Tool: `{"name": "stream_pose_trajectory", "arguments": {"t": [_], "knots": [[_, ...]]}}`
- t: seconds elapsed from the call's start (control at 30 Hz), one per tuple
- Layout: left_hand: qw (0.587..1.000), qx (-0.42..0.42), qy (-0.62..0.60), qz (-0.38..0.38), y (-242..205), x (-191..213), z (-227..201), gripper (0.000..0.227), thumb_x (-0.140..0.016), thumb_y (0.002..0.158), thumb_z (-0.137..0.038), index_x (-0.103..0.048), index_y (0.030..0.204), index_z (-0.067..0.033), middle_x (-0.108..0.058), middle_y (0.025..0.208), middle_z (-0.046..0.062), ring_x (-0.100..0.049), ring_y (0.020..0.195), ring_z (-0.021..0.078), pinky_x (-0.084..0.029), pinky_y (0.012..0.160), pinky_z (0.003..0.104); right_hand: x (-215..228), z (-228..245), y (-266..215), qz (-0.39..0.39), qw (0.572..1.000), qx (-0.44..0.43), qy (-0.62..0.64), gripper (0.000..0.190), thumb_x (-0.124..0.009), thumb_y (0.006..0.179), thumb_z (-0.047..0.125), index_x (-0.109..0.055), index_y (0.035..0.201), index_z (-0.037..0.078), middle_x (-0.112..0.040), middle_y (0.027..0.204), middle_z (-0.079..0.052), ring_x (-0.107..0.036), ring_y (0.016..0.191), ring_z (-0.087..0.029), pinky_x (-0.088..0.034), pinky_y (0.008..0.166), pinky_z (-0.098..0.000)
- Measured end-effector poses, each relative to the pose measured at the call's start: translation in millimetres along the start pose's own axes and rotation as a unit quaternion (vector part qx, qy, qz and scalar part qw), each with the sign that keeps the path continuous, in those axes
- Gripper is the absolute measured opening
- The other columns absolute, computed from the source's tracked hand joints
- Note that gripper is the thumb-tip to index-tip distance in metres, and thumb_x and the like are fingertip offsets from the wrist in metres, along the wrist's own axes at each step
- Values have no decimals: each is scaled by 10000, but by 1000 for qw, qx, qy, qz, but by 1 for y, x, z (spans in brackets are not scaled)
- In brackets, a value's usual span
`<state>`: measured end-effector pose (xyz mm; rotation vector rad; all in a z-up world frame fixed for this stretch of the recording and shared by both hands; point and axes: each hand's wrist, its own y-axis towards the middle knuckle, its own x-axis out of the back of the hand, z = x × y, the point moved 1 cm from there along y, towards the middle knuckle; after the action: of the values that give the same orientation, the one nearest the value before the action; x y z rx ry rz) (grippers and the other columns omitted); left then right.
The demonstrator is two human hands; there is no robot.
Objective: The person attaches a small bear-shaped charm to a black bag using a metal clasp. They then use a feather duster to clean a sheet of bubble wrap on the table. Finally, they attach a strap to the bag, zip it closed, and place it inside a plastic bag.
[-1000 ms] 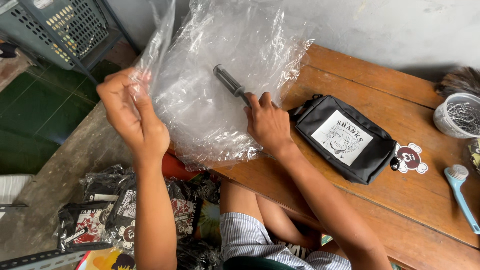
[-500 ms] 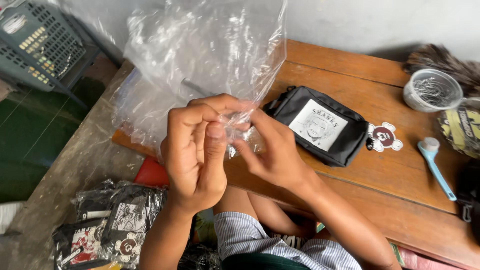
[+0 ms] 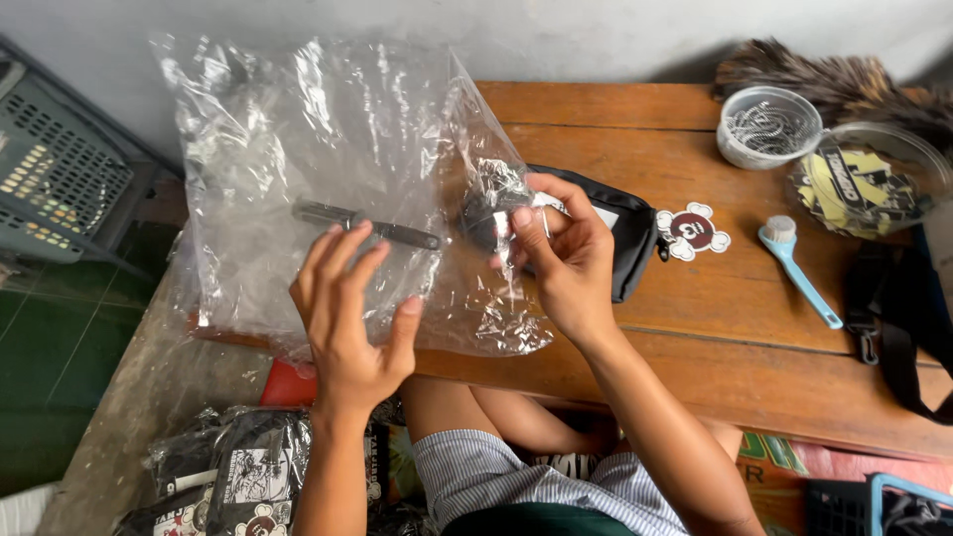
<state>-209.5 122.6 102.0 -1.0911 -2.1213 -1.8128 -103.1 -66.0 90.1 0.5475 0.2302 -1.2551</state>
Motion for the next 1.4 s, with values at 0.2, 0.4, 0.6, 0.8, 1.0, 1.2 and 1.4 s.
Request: {"name": "stream_pose_trajectory", "arguments": {"t": [0.2, 0.4, 0.6, 0.8, 1.0, 1.2, 1.4], "knots": [[979, 132, 149, 42, -3, -3, 10, 629, -426, 1064, -501, -502, 1509, -63, -376, 1641, 166, -242, 1541, 421, -199, 1216, 640, 48, 0, -11, -31, 997, 10, -67, 122, -616, 1037, 215, -551, 1058, 114, -750, 833, -120, -349, 411, -48, -298, 385, -207], [965, 211, 153, 19, -32, -16, 59, 835, -878, 880, -367, -498, 1509, 30, -631, 1217, 210, -555, 1101, 481, -423, 836, 639, 113, -2, -11, -114, 968, 48, -220, 130, -636, 1051, 136, -673, 1024, 15, -648, 689, -120, -586, 465, -154, -510, 420, -253], [967, 203, 127, 87, -36, -36, 38, 706, -836, 899, -417, -633, 1426, 5, -709, 1117, 234, -660, 980, 475, -481, 799, 578, 137, 25, -23, -59, 940, -54, -332, 276, -715, 1016, 239, -725, 870, 4, -627, 628, -101, -599, 560, -177, -545, 540, -281], [941, 290, -53, 165, -54, -13, 11, 500, -694, 962, -255, -595, 1418, -76, -653, 984, 111, -591, 801, 229, -506, 681, 365, 172, 73, -44, 48, 772, -240, -586, 444, -720, 901, 318, -594, 1293, 152, -846, 957, 2, -794, 846, -157, -572, 769, -321], [888, 326, -97, 309, -80, -5, -6, 702, -654, 914, -269, -432, 1559, -101, -748, 926, 62, -724, 937, 206, -583, 947, 377, 172, 89, -26, -8, 760, 65, -646, 304, -565, 1068, 194, -612, 1320, 32, -752, 1063, -105, -699, 922, -297, -518, 822, -428], [894, 269, -146, 328, -115, -37, -12, 586, -619, 940, -118, -503, 1509, -190, -579, 1051, 49, -614, 852, 128, -641, 736, 215, 126, 47, 17, 118, 610, 179, -763, 315, -533, 1058, 344, -712, 1275, 202, -745, 1158, -29, -686, 999, -321, -475, 781, -463], [909, 307, -102, 262, -118, -58, -31, 541, -589, 940, -90, -568, 1470, -193, -530, 1150, 86, -632, 850, 147, -631, 580, 218, 172, -50, 69, 204, 522, 62, -826, 464, -368, 1071, 442, -599, 1389, 195, -554, 1525, -106, -511, 1407, -343, -373, 963, -667]]}}
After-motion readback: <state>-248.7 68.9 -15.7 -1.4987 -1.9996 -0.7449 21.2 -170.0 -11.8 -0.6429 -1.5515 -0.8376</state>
